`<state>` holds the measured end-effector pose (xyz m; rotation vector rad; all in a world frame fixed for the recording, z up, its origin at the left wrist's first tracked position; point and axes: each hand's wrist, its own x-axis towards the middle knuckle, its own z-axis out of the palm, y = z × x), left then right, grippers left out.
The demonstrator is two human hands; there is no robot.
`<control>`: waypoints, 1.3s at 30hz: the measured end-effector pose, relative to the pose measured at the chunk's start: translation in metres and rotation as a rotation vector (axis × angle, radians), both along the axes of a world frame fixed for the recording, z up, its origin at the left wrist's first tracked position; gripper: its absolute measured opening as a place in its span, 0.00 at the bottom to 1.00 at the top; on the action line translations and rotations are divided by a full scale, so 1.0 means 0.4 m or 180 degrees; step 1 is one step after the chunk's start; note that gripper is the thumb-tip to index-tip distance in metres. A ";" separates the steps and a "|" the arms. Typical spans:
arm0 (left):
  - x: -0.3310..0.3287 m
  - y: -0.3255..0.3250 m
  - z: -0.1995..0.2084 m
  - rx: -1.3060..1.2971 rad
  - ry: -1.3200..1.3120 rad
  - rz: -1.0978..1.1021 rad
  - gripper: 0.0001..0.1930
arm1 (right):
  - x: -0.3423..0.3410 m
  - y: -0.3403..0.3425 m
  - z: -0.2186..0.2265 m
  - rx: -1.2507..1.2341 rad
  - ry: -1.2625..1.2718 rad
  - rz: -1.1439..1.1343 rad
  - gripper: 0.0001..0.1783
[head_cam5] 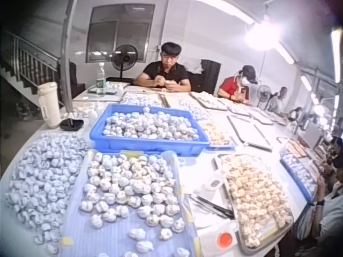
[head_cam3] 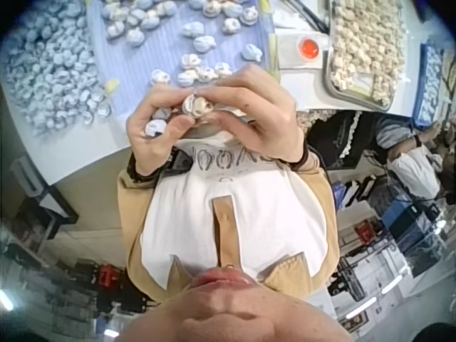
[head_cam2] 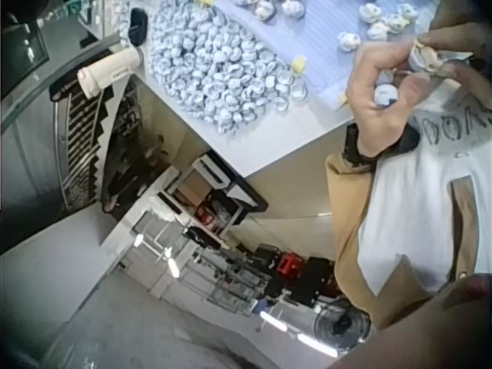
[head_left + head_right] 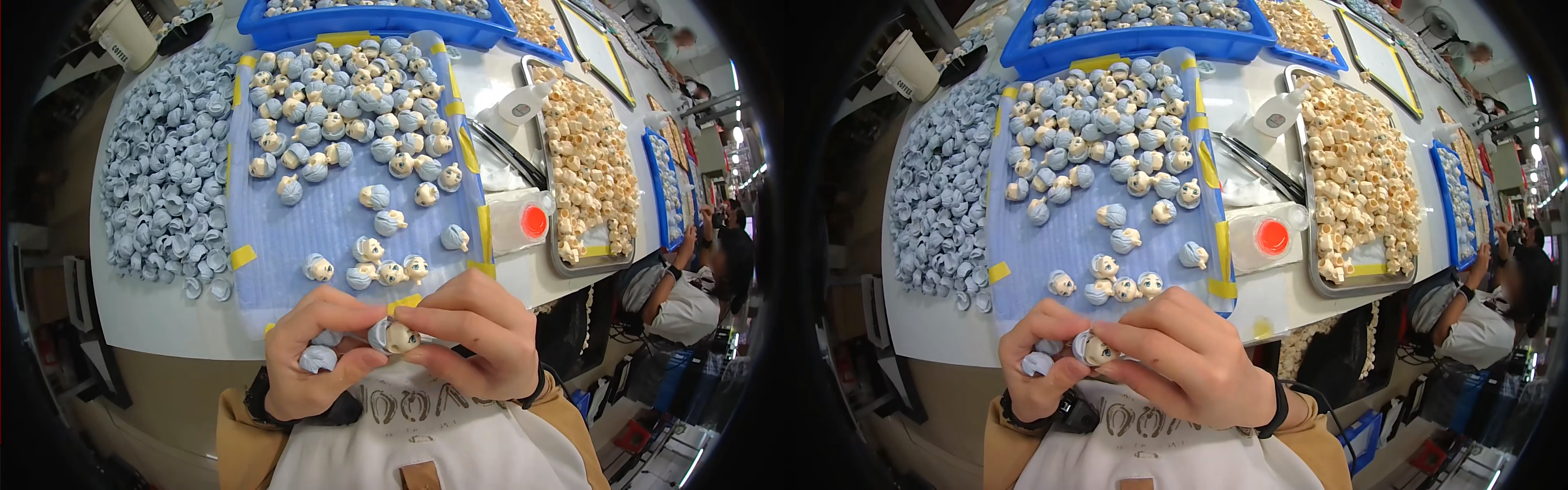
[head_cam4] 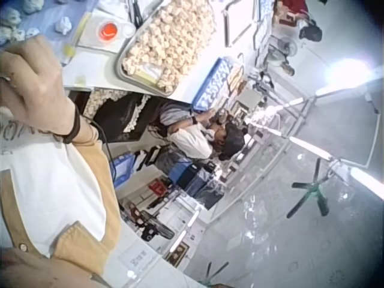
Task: The person repeatedly picks up small blue and white components from trays on a table, fits them together by hand, and places the assembled units onto a blue mat. The process is continuous and repetitive, with the person handling items one at a time.
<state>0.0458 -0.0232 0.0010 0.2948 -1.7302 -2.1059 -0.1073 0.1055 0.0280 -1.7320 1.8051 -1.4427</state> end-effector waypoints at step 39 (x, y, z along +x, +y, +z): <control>0.038 0.016 0.000 0.0522 0.0381 0.0637 0.19 | 0.007 -0.023 0.033 0.0600 0.1356 -0.0983 0.27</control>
